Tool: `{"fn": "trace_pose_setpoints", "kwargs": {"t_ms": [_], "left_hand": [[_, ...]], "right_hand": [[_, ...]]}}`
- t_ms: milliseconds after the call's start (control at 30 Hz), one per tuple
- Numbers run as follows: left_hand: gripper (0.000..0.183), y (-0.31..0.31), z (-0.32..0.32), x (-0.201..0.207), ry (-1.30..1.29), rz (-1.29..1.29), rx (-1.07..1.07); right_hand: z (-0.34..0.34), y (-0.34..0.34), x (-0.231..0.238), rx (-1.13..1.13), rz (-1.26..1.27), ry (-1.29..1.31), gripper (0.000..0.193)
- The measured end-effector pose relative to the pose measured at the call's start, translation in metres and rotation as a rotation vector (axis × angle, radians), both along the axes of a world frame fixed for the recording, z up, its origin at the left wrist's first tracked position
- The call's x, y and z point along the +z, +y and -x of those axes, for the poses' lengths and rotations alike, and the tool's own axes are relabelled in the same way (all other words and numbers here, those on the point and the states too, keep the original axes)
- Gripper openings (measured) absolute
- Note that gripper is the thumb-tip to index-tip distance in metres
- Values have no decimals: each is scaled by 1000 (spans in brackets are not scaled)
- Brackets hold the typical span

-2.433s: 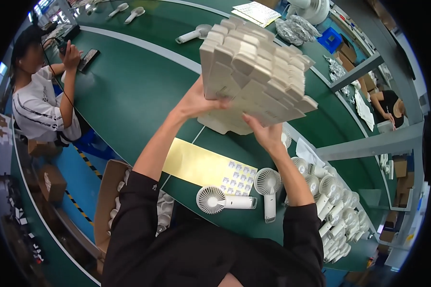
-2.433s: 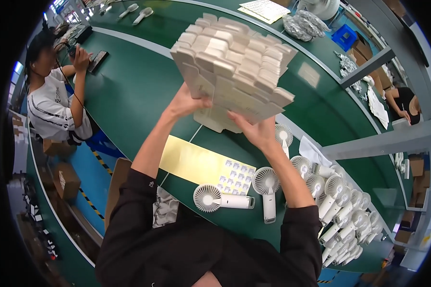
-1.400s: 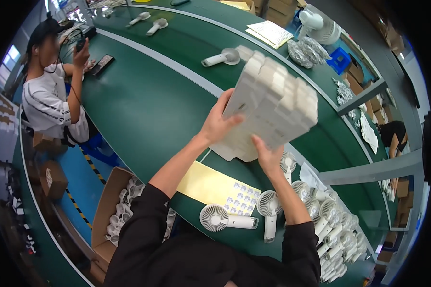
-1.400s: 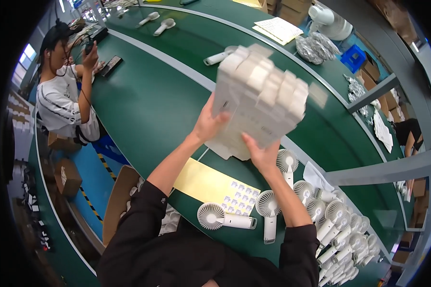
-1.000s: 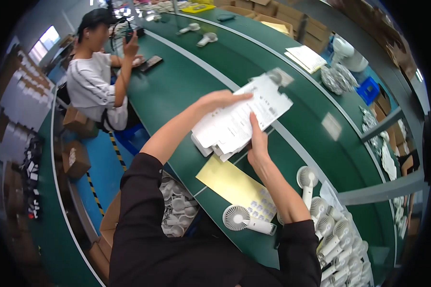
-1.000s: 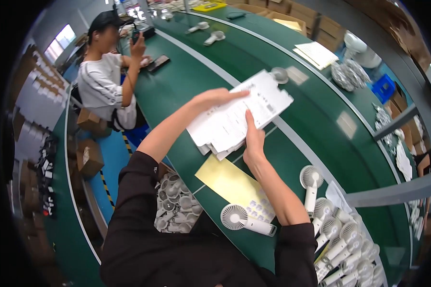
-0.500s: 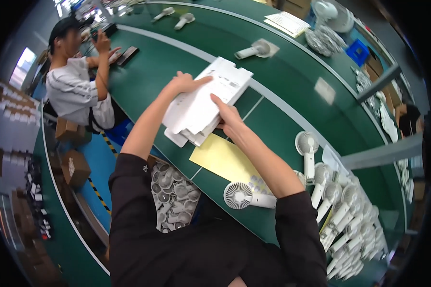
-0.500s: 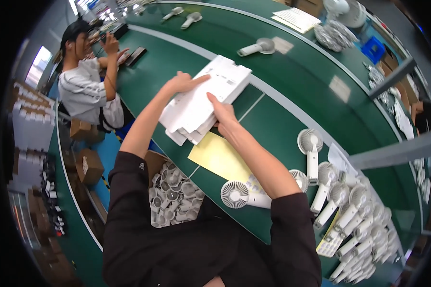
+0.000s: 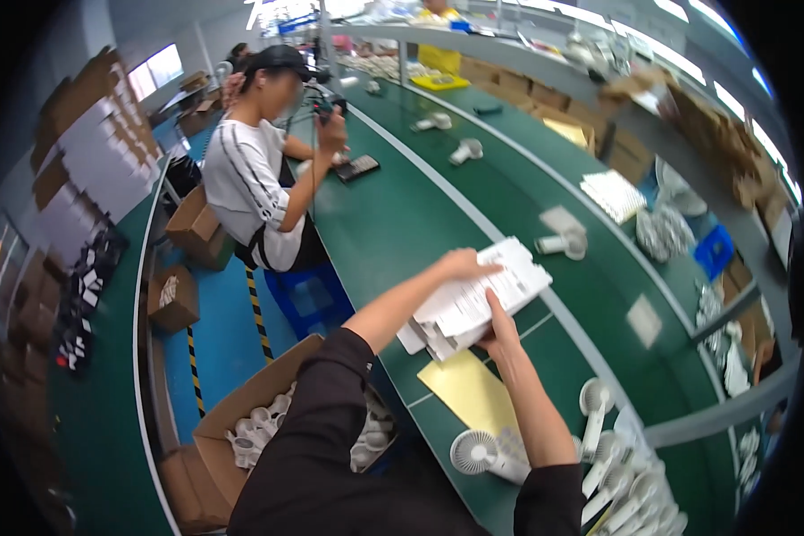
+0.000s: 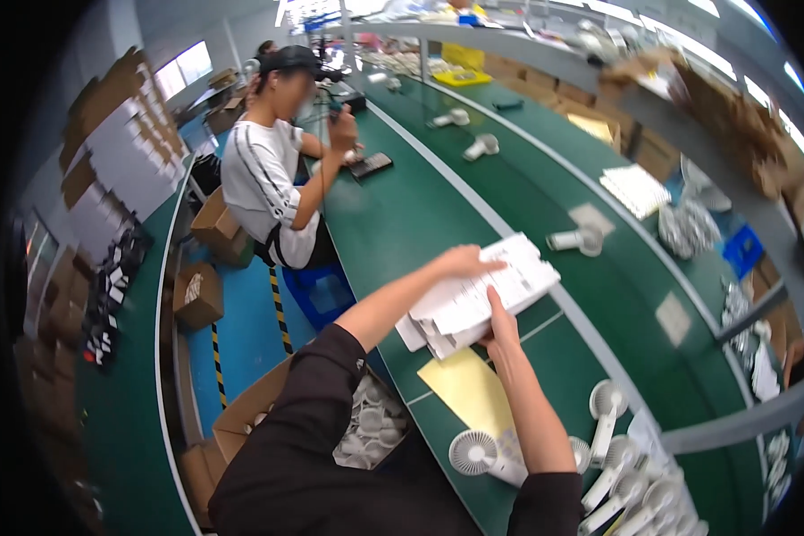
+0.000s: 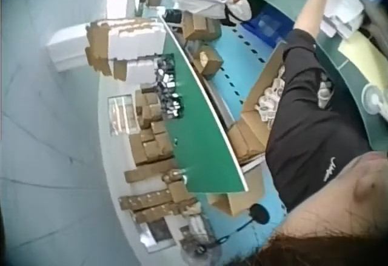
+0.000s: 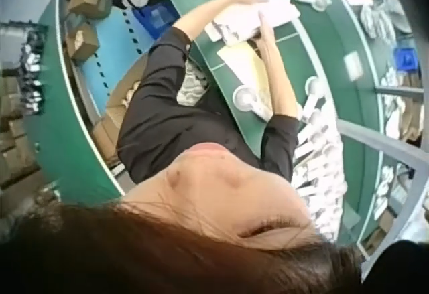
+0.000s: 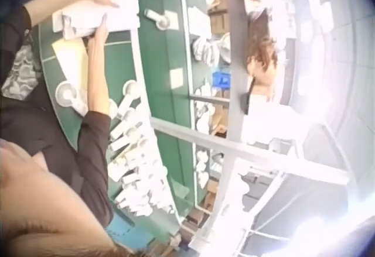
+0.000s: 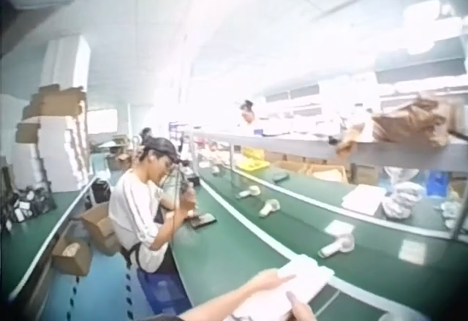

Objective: Applying small circular brand or specification stickers to the center hub of handheld portable fans on an assembly line.

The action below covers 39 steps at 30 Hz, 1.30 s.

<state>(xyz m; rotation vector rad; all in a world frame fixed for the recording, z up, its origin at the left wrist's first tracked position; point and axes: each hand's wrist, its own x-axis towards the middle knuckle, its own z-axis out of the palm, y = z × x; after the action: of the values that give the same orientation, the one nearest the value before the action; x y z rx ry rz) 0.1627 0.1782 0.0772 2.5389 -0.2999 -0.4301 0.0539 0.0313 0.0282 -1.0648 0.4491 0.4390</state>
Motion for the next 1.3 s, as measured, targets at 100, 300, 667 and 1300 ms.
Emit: {"fn": "trace_pose_setpoints", "kwargs": {"t_ms": [100,300,667,1300], "left_hand": [[102,-4,5,-1,-81,-34,57],[90,-9,-1,-11,-97,8,133],[101,-4,-21,-5,227,98,49],[60,1,-4,25,-233,302,23]], "right_hand": [[1,-11,11,193,211,-64,73],[5,-44,24,464,718,-46,102],[3,-46,9,260,374,-9,99],[112,-109,10,705,1480,-715,85]]}}
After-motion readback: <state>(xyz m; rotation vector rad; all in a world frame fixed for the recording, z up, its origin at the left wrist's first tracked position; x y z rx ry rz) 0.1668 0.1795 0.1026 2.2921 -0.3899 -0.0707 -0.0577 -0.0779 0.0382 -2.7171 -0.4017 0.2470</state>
